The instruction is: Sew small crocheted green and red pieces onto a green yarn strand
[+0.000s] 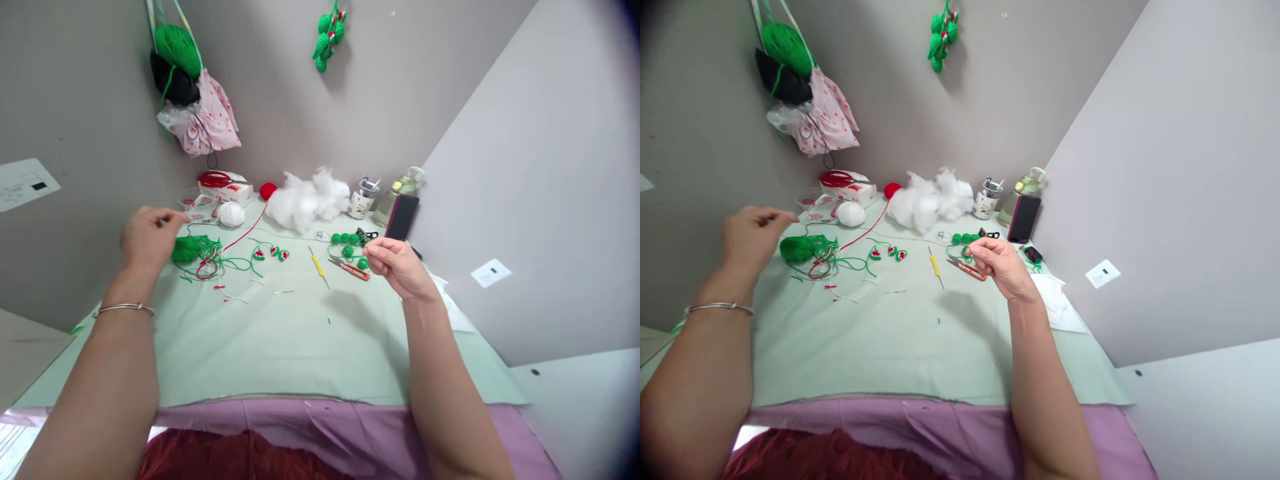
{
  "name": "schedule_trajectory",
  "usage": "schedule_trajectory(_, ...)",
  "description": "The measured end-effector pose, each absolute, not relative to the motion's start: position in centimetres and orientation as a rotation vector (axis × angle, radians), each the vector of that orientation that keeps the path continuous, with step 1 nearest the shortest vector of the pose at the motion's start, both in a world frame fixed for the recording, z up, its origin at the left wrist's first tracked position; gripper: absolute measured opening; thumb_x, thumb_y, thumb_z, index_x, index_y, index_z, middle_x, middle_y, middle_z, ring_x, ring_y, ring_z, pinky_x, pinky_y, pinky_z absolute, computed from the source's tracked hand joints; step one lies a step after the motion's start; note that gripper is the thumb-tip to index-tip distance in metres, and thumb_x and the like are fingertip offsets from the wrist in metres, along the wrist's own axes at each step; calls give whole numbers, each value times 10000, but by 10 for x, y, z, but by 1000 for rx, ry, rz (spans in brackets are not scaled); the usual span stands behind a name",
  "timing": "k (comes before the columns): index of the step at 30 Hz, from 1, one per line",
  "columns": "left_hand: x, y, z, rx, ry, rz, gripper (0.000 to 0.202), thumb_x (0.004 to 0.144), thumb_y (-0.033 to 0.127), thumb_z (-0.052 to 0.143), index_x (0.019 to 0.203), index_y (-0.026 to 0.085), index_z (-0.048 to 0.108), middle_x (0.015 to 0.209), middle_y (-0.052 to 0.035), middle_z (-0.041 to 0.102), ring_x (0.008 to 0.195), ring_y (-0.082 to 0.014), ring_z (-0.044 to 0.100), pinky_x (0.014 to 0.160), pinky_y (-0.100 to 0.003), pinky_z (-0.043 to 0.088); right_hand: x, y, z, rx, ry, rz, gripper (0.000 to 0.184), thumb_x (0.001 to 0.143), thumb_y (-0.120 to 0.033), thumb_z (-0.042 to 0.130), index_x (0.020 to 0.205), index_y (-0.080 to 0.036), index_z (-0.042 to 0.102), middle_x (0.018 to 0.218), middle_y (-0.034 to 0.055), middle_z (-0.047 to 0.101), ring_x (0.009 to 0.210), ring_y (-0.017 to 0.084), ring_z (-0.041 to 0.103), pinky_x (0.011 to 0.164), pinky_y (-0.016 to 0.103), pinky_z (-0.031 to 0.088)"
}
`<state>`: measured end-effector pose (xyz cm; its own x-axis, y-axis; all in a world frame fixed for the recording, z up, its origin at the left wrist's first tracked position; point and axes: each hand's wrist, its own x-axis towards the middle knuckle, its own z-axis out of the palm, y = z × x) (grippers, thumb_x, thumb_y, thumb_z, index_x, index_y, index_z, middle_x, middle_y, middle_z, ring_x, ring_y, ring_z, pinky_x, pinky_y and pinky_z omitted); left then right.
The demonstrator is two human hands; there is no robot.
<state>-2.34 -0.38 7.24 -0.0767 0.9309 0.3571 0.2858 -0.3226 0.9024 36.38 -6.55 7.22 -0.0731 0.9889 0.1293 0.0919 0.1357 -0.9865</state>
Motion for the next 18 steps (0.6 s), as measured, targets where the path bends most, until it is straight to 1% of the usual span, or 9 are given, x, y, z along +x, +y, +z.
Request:
schedule_trajectory(4, 20, -21, 69, 1648, 1278, 1375, 223, 794, 354, 608, 982, 249, 663, 614, 15, 515, 602, -166, 511, 542, -271, 387, 344, -66, 66, -1218, -1457, 1114, 198, 790, -355, 689, 756, -160, 679, 538, -48, 410, 503, 74, 300, 497, 244, 219)
schedule_trajectory(8, 62, -41, 54, 1678, 1164, 1254, 316, 815, 379, 613, 1107, 264, 643, 671, 7, 556, 607, -157, 501, 576, -282, 413, 315, -68, 60, -1255, -1615, 1123, 179, 808, -328, 641, 776, -165, 709, 592, -23, 479, 549, 89, 362, 512, 248, 242)
schedule_trajectory(10, 77, -49, 44, 1703, 927, 1013, 395, 848, 416, 589, 1218, 279, 577, 849, -21, 627, 651, -151, 527, 639, -296, 452, 301, -72, 59, -1258, -1688, 1132, 194, 820, -330, 618, 787, -165, 715, 599, -18, 501, 566, 96, 385, 522, 248, 258)
schedule_trajectory(11, 82, -52, 39, 1714, 800, 887, 395, 873, 437, 554, 1234, 278, 557, 910, -34, 638, 677, -154, 541, 664, -304, 463, 296, -74, 58, -1250, -1721, 1141, 206, 825, -337, 612, 785, -162, 715, 604, -15, 511, 574, 98, 393, 528, 248, 268)
schedule_trajectory(12, 86, -54, 36, 1743, 704, 767, 359, 893, 452, 522, 1194, 262, 575, 922, -42, 640, 708, -159, 551, 689, -309, 465, 292, -75, 59, -1240, -1746, 1146, 217, 828, -343, 608, 782, -160, 714, 612, -12, 520, 582, 99, 399, 534, 247, 278)
schedule_trajectory(14, 87, -56, 33, 1819, 650, 638, 302, 916, 464, 475, 1014, 229, 636, 838, -32, 618, 720, -164, 537, 689, -304, 446, 288, -78, 60, -1239, -1772, 1147, 229, 830, -354, 607, 783, -156, 712, 617, -13, 525, 581, 96, 396, 534, 245, 285)
schedule_trajectory(16, 84, -53, 33, 1881, 743, 661, 318, 914, 465, 466, 826, 215, 641, 737, -12, 561, 687, -160, 495, 655, -293, 410, 292, -79, 63, -1270, -1788, 1150, 247, 835, -377, 603, 817, -159, 717, 615, -16, 515, 573, 95, 390, 523, 242, 278)
schedule_trajectory(18, 75, -45, 35, 1859, 878, 795, 324, 902, 463, 484, 746, 215, 624, 693, -2, 518, 659, -156, 458, 634, -286, 384, 303, -77, 67, -1303, -1821, 1184, 286, 845, -416, 591, 883, -165, 721, 621, -16, 510, 578, 98, 404, 520, 240, 282)
